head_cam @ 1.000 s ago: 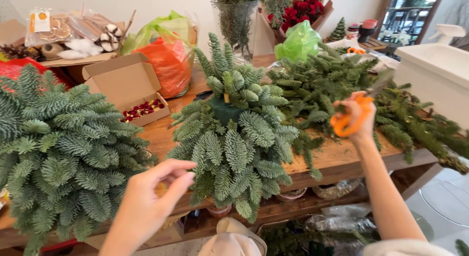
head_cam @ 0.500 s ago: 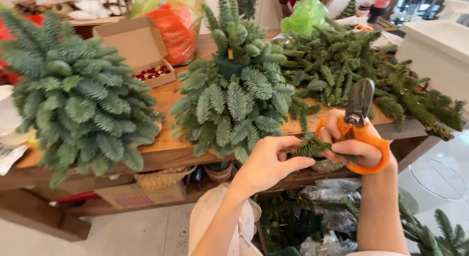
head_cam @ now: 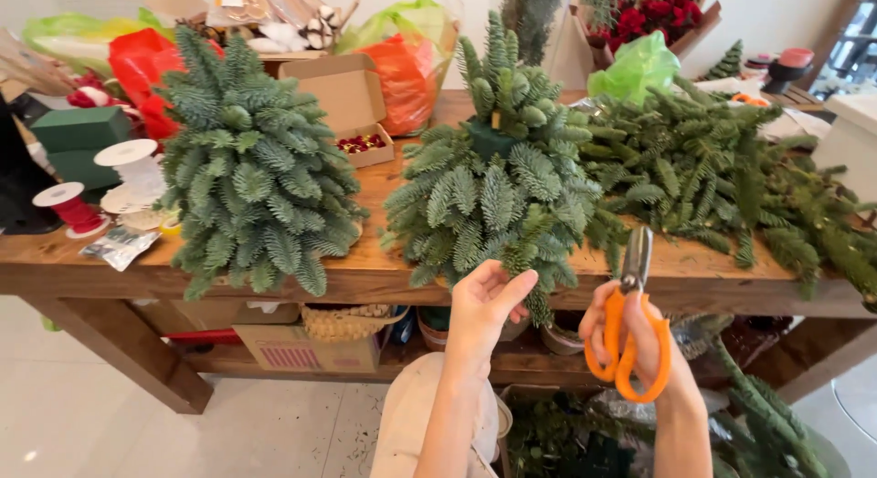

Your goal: The person trims small artificial pine branches using orange-handled shears. They cut the branches and place the cut pieces on the wooden table, repeating the process throughout the video.

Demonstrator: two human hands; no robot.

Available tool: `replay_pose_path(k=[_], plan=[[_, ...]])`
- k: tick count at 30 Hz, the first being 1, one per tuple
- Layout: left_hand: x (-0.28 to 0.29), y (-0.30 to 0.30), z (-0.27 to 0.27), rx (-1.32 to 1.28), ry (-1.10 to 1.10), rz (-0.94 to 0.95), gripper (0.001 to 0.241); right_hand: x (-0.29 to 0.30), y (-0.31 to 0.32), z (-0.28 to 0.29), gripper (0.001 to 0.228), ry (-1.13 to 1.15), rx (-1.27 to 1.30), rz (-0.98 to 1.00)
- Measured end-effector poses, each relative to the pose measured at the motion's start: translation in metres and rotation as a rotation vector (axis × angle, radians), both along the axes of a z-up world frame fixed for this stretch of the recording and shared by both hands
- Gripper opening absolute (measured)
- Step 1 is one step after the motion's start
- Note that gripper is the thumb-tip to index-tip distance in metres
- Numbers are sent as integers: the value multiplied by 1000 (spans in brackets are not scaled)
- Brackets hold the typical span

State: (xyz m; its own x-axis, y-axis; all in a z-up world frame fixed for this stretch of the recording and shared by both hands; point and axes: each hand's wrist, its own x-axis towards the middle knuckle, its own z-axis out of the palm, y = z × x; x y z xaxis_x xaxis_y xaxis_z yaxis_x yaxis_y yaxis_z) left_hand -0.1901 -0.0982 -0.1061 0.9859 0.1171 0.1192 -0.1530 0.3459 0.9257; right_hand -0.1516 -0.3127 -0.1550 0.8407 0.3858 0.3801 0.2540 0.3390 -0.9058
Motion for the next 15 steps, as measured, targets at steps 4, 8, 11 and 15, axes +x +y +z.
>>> replay_pose_path(k=[4,8,11,15], plan=[[-1,6,-3,-39,-56,128,37,3,17,-7,50,98,17,47],[-5,10,-5,-21,-46,191,33,6,27,-17,43,143,-7,39],[-3,8,-8,-38,-47,167,19,1,39,-12,26,151,-46,-73],[-13,-2,10,-13,59,60,15,-14,56,1,8,68,-32,-279]])
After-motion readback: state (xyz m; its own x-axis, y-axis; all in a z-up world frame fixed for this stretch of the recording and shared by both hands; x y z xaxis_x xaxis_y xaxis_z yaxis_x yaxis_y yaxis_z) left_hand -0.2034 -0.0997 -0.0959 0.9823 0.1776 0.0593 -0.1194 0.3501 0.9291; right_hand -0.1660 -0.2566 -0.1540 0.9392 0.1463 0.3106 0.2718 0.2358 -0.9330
